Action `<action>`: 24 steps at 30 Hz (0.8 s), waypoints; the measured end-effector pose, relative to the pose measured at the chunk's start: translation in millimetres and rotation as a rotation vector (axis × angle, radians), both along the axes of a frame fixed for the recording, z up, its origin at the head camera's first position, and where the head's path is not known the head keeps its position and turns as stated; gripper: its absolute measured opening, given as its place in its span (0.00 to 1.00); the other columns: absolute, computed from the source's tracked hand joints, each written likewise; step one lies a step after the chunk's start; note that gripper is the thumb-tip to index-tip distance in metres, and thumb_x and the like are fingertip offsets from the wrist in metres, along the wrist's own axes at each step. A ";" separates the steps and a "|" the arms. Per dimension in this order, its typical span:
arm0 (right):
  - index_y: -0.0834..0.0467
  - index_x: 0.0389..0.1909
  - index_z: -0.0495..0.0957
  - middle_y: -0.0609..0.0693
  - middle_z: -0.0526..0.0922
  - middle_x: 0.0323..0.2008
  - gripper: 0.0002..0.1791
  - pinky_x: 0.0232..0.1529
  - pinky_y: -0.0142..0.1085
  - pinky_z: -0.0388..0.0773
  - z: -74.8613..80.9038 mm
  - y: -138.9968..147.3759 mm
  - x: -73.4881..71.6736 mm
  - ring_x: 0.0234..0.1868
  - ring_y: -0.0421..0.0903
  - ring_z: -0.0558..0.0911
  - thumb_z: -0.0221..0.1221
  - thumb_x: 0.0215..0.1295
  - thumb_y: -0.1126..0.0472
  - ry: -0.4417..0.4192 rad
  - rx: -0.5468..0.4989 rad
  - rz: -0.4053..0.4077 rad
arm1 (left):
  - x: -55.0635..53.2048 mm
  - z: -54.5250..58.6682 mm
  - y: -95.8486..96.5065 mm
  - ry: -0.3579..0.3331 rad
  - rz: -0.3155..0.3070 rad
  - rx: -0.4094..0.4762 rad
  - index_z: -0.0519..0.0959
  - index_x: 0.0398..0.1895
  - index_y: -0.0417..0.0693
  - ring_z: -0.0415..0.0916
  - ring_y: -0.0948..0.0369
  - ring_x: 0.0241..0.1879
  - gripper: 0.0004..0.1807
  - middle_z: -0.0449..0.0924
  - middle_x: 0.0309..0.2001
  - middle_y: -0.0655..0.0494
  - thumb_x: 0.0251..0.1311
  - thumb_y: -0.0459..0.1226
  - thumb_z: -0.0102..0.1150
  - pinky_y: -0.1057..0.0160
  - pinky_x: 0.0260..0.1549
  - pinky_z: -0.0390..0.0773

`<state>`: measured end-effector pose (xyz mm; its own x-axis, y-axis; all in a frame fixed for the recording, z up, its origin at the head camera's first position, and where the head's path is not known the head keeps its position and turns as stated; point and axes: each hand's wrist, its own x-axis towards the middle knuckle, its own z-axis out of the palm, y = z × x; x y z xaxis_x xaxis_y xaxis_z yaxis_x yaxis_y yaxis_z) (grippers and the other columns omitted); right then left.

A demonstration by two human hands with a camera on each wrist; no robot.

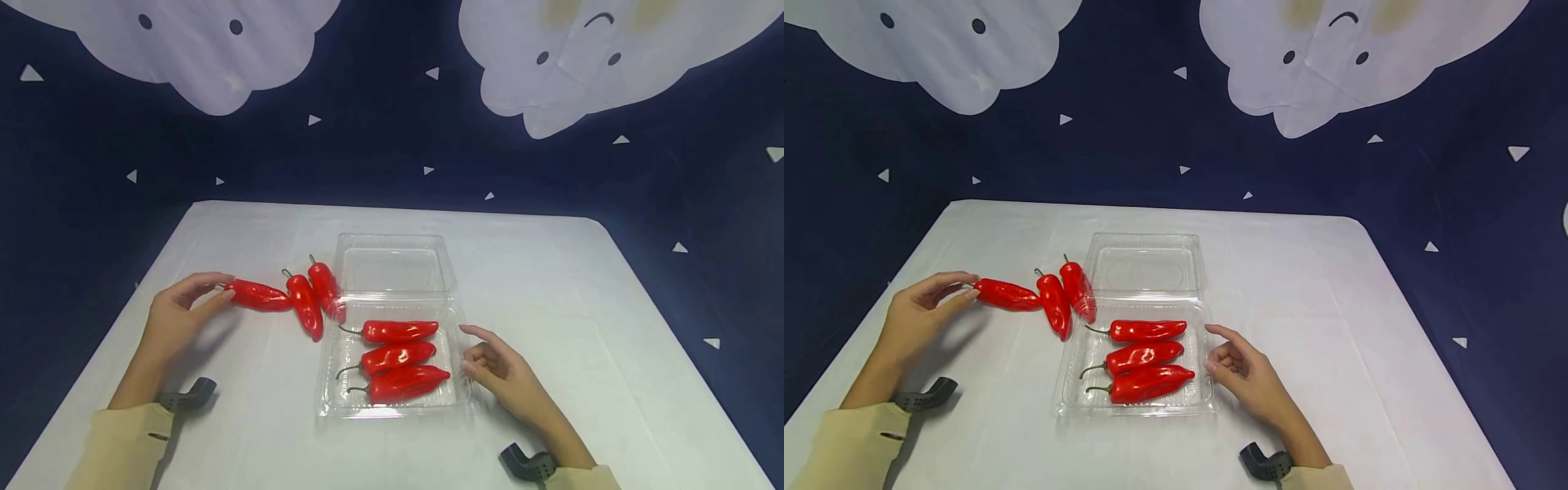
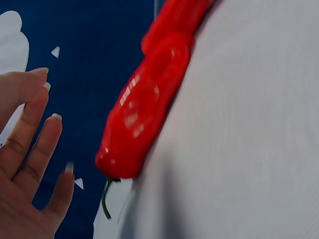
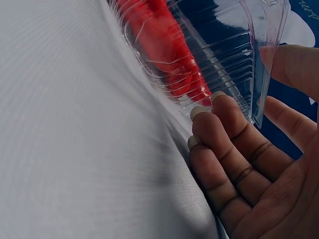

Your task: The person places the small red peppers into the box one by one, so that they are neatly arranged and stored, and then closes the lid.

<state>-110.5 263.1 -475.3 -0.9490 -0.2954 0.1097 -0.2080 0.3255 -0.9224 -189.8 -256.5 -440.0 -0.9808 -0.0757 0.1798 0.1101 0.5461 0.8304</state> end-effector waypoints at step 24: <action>0.56 0.73 0.67 0.55 0.82 0.40 0.32 0.40 0.33 0.83 0.9 0.0 0.0 0.37 0.45 0.83 0.64 0.70 0.67 -0.008 -0.013 0.002 | -27.9 -38.0 -27.4 -0.167 -0.161 -0.154 0.71 0.74 0.59 0.57 0.43 0.75 0.34 0.65 0.74 0.48 0.66 0.51 0.66 0.37 0.62 0.68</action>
<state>-110.5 263.1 -474.3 -0.9493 -0.2959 0.1063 -0.2016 0.3135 -0.9280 -217.8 -283.8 -478.0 -0.9950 0.0989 0.0121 0.0742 0.6540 0.7528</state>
